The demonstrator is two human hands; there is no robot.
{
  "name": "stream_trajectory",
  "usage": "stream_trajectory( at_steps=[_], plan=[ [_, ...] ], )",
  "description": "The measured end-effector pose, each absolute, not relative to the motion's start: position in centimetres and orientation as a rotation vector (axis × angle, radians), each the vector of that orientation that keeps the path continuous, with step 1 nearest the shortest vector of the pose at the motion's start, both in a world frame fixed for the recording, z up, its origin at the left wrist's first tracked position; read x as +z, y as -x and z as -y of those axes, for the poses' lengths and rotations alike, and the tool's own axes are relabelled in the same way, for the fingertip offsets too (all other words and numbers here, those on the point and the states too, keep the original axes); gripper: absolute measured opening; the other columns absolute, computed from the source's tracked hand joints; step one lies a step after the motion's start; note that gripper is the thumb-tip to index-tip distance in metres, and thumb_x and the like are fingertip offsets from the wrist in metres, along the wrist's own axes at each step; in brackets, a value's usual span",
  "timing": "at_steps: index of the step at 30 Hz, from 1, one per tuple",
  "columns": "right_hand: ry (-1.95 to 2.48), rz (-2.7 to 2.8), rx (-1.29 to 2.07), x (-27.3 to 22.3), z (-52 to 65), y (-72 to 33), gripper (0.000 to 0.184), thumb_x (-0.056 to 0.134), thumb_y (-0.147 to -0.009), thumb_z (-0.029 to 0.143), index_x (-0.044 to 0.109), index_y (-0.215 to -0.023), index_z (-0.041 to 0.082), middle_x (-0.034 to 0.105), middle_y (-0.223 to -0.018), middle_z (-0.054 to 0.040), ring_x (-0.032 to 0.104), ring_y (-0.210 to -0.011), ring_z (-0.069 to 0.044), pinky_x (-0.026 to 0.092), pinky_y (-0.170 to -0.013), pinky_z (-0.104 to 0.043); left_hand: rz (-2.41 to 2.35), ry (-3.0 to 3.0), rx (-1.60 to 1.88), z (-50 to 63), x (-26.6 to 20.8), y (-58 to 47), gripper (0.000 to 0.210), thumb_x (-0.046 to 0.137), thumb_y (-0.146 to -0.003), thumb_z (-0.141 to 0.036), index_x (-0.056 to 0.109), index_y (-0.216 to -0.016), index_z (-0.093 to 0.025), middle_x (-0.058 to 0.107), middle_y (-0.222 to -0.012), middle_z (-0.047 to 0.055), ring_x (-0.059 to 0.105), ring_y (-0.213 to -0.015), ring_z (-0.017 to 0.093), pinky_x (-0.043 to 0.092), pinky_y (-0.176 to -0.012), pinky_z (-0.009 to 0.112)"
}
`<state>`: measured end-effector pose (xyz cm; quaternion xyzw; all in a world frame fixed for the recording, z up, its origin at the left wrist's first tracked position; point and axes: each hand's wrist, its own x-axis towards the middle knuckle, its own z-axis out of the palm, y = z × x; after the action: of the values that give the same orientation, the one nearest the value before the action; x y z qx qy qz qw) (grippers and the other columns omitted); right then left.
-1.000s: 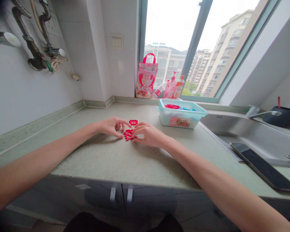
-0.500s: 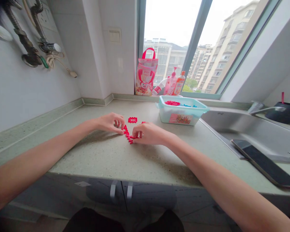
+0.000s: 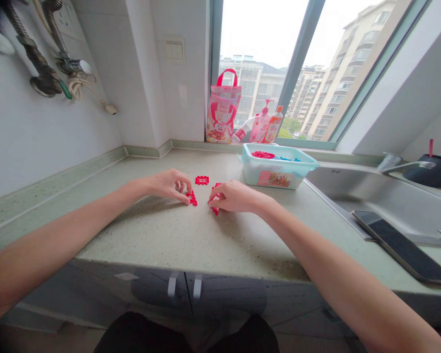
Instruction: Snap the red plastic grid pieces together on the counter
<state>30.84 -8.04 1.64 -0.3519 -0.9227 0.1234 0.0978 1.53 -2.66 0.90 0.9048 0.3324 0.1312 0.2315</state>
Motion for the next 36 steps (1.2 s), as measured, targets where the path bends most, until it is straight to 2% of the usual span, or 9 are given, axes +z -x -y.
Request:
stream_trajectory(
  at_steps=[4, 7, 9, 13, 18, 23, 27, 31, 36],
  plan=[
    [0.985, 2.763, 0.468, 1.5, 8.0, -30.8, 0.03, 0.065, -0.091, 0.018, 0.083, -0.115, 0.023, 0.079, -0.082, 0.0006, 0.067, -0.066, -0.014, 0.044, -0.063, -0.025, -0.826, -2.469, 0.342, 2.7, 0.8, -1.7, 0.034, 0.088, -0.078, -0.05, 0.085, -0.099, -0.024, 0.074, -0.089, 0.003, 0.059, -0.07, 0.014, 0.043, -0.066, 0.027],
    [1.015, 2.747, 0.47, 1.5, 8.0, -30.8, 0.026, 0.072, -0.091, 0.025, 0.082, -0.115, 0.023, 0.08, -0.087, -0.0008, 0.068, -0.07, -0.015, 0.044, -0.065, -0.025, -0.825, -2.45, 0.35, 2.6, 0.6, -1.8, 0.044, 0.089, -0.076, -0.047, 0.084, -0.113, -0.024, 0.073, -0.088, 0.002, 0.056, -0.068, 0.013, 0.041, -0.064, 0.026],
    [1.049, 2.728, 0.413, 1.3, 8.0, -30.6, 0.023, 0.078, -0.09, 0.042, 0.082, -0.101, 0.022, 0.078, -0.087, -0.0023, 0.066, -0.07, -0.015, 0.042, -0.065, -0.026, -0.851, -2.459, 0.327, 2.5, 0.6, -1.8, 0.051, 0.09, -0.074, -0.048, 0.083, -0.118, -0.024, 0.073, -0.086, 0.002, 0.055, -0.067, 0.013, 0.04, -0.063, 0.026],
    [1.2, 2.711, 0.22, 1.1, 8.2, -30.3, 0.049, 0.075, -0.09, 0.063, 0.069, -0.068, 0.019, 0.068, -0.065, -0.001, 0.053, -0.057, -0.013, 0.032, -0.058, -0.029, -0.82, -2.497, 0.246, 2.6, 0.9, -1.9, 0.043, 0.089, -0.077, -0.049, 0.085, -0.112, -0.024, 0.076, -0.093, 0.004, 0.057, -0.072, 0.013, 0.04, -0.065, 0.025],
    [1.257, 2.729, 0.11, 2.1, 8.6, -30.6, 0.044, 0.064, -0.1, 0.047, 0.067, -0.067, 0.02, 0.067, -0.064, -0.0018, 0.049, -0.055, -0.013, 0.028, -0.058, -0.031, -0.793, -2.471, 0.278, 2.8, 1.1, -1.9, 0.04, 0.089, -0.077, -0.045, 0.085, -0.111, -0.024, 0.078, -0.094, 0.004, 0.058, -0.07, 0.013, 0.041, -0.064, 0.024],
    [1.188, 2.751, 0.517, 2.6, 8.4, -31.1, 0.036, 0.081, -0.085, 0.056, 0.078, -0.095, 0.021, 0.079, -0.09, -0.0037, 0.067, -0.072, -0.017, 0.042, -0.065, -0.027, -0.723, -2.648, 0.341, 3.4, 1.2, -2.2, 0.027, 0.084, -0.081, -0.043, 0.087, -0.102, -0.026, 0.076, -0.085, 0.002, 0.057, -0.066, 0.012, 0.042, -0.063, 0.025],
    [1.134, 2.726, 0.606, 2.3, 8.1, -31.2, 0.031, 0.084, -0.084, 0.046, 0.079, -0.101, 0.02, 0.079, -0.094, -0.0044, 0.069, -0.077, -0.017, 0.045, -0.068, -0.026, -0.561, -2.943, 0.449, 4.0, 1.3, -2.8, 0.01, 0.078, -0.084, -0.032, 0.085, -0.086, -0.026, 0.072, -0.077, 0.0, 0.056, -0.063, 0.012, 0.042, -0.067, 0.026],
    [1.005, 2.744, 0.624, 2.5, 7.9, -31.4, 0.02, 0.079, -0.088, 0.026, 0.082, -0.106, 0.02, 0.079, -0.099, -0.0037, 0.068, -0.078, -0.015, 0.048, -0.071, -0.026, -0.574, -2.947, 0.544, 3.7, 1.5, -3.0, 0.032, 0.063, -0.095, -0.029, 0.074, -0.066, -0.02, 0.066, -0.068, 0.001, 0.051, -0.058, 0.011, 0.038, -0.065, 0.027],
    [0.844, 2.77, 0.618, 2.0, 7.5, -31.3, 0.022, 0.075, -0.089, 0.017, 0.082, -0.11, 0.019, 0.078, -0.102, -0.0047, 0.069, -0.084, -0.016, 0.051, -0.078, -0.026, -0.908, -2.689, 0.398, 2.8, 0.8, -3.1, 0.03, 0.062, -0.097, -0.04, 0.081, -0.086, -0.019, 0.07, -0.069, -0.001, 0.054, -0.058, 0.011, 0.034, -0.059, 0.025]
  ],
)
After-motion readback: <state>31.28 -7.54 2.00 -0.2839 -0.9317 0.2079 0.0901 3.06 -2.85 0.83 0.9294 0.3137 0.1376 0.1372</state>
